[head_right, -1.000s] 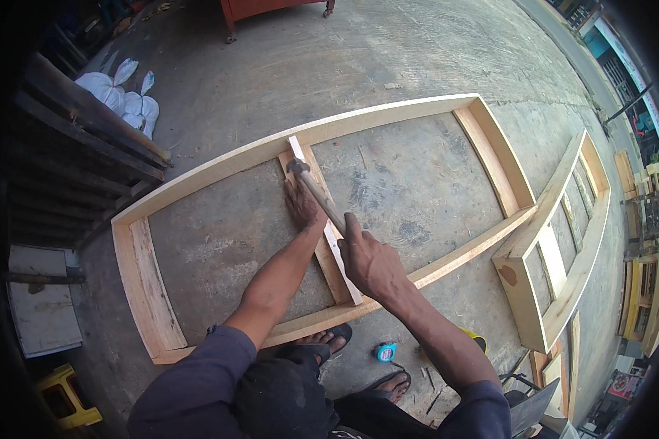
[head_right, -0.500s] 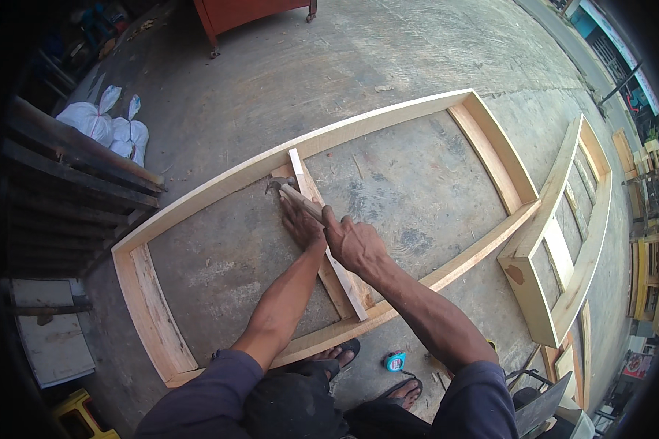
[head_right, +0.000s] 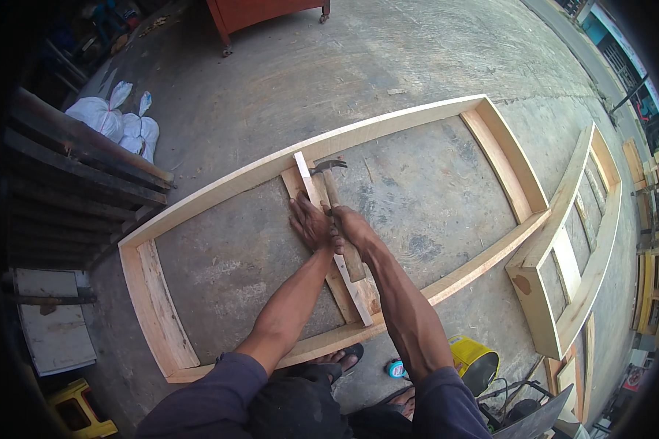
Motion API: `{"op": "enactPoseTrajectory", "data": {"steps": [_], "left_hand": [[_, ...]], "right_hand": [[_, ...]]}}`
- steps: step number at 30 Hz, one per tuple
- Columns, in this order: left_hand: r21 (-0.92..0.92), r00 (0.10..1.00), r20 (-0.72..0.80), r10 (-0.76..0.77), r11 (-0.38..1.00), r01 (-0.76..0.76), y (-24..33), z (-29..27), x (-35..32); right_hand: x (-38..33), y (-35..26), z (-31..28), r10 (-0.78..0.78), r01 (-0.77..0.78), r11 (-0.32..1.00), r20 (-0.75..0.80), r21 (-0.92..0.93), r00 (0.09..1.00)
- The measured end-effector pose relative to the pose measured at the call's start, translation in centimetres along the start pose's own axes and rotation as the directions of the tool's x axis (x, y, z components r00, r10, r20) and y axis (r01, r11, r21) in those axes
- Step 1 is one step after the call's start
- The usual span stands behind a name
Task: The person assembles a wooden frame by hammering nails into pre-drilled holes. They position wooden pieces, insert nails, and use a hammer to secure the joints, occasionally adjusting the frame's orientation.
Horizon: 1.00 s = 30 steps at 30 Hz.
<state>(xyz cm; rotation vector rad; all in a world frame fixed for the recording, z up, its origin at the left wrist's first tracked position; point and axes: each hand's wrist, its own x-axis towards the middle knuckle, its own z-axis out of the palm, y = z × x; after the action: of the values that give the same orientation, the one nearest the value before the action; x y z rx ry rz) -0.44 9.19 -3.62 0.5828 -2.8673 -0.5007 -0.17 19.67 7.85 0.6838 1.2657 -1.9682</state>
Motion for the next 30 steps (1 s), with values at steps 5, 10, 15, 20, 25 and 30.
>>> {"op": "enactPoseTrajectory", "data": {"steps": [5,10,15,20,25,30], "left_hand": [[0.016,0.999,0.026,-0.019,1.0,0.019,-0.1,0.2,0.3],[0.115,0.998,-0.063,0.004,0.993,0.004,0.1,0.4,0.1],[0.083,0.998,-0.05,-0.029,0.996,0.033,0.0,0.3,0.0],[0.1,0.999,0.01,-0.049,0.994,0.048,0.7,-0.3,0.2],[-0.212,0.984,0.176,0.026,0.977,0.013,-1.2,-4.0,1.7],[0.223,0.838,-0.012,0.545,0.819,-0.529,-7.7,-11.1,13.3]], "right_hand": [[-0.3,0.1,0.5,-0.048,0.05,0.994,0.023,-0.095,0.999],[-0.7,-0.2,1.4,-0.142,0.135,0.956,-0.01,-0.262,0.99],[-0.7,0.2,1.5,-0.186,0.171,0.932,-0.017,-0.321,0.982],[-0.4,-0.2,2.0,-0.253,0.177,0.857,-0.096,-0.485,0.963],[-6.7,-0.8,-0.3,-0.229,0.138,0.787,-0.076,-0.601,0.971],[-22.0,2.5,-8.0,-0.122,-0.106,0.748,-0.293,-0.655,0.948]]}}
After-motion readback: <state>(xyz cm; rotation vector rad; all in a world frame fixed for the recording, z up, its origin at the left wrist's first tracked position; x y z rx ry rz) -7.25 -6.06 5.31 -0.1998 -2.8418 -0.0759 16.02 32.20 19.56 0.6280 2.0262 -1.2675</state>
